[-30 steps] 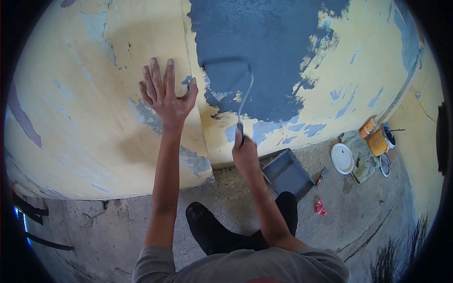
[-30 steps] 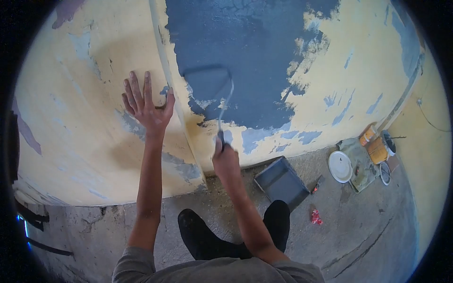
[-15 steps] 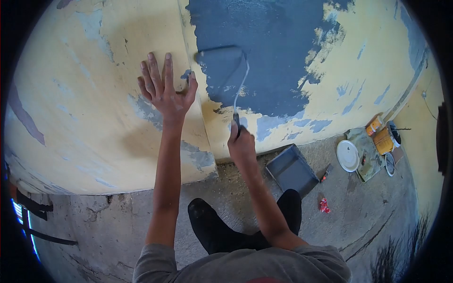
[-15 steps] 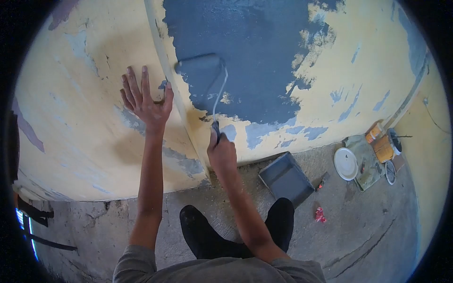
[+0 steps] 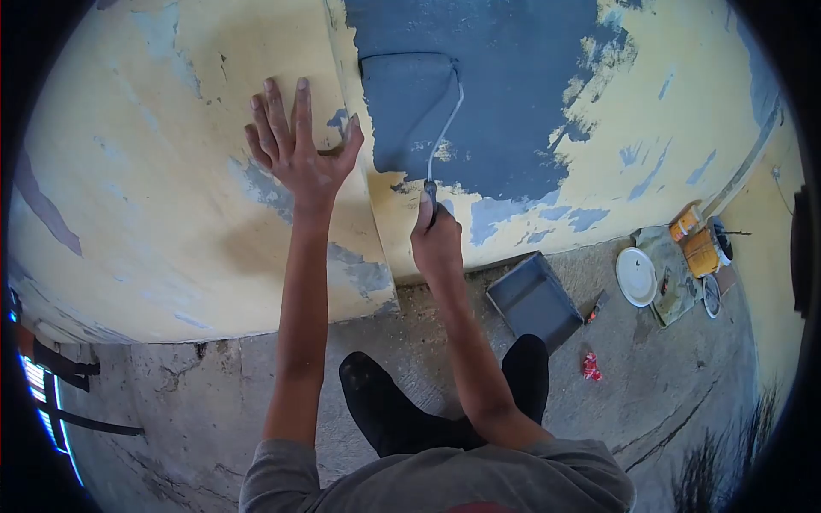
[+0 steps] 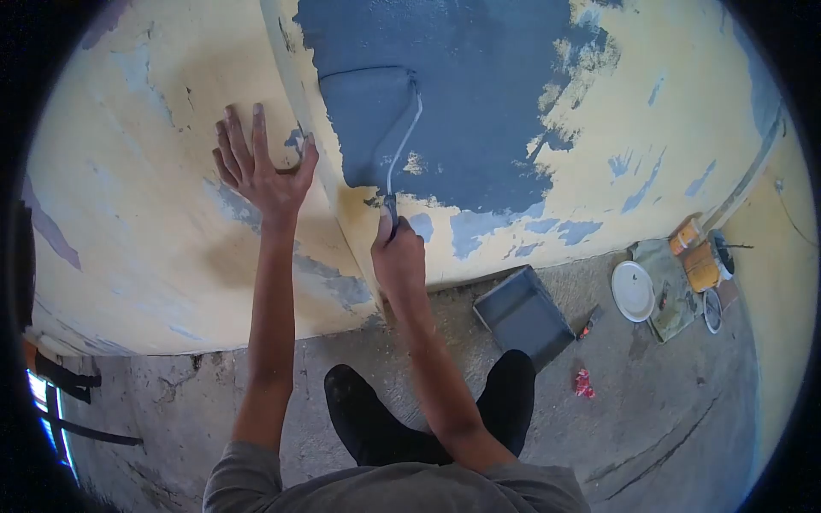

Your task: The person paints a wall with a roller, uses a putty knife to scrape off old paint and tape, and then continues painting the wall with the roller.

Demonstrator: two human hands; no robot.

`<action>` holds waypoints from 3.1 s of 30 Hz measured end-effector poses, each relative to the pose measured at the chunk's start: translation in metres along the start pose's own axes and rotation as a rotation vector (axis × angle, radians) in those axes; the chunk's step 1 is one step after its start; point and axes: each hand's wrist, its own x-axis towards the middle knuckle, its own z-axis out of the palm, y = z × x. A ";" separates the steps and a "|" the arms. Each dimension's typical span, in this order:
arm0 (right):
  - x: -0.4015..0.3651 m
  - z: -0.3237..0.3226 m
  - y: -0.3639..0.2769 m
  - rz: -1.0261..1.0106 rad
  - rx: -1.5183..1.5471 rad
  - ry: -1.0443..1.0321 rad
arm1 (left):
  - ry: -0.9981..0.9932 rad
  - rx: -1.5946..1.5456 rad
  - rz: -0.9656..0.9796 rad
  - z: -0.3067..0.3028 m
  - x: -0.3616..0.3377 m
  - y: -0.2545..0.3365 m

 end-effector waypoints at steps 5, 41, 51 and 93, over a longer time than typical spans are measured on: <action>-0.053 0.008 0.067 0.161 -0.105 -0.125 | 0.013 0.011 -0.002 0.001 -0.002 0.000; -0.026 0.006 0.059 -0.022 0.014 -0.012 | 0.008 0.012 -0.018 -0.003 -0.001 0.002; 0.060 -0.052 -0.065 -0.247 -0.052 0.060 | -0.019 0.022 0.002 -0.007 0.001 0.004; -0.012 -0.028 0.009 0.006 -0.208 0.049 | -0.005 -0.031 -0.005 -0.008 0.000 0.003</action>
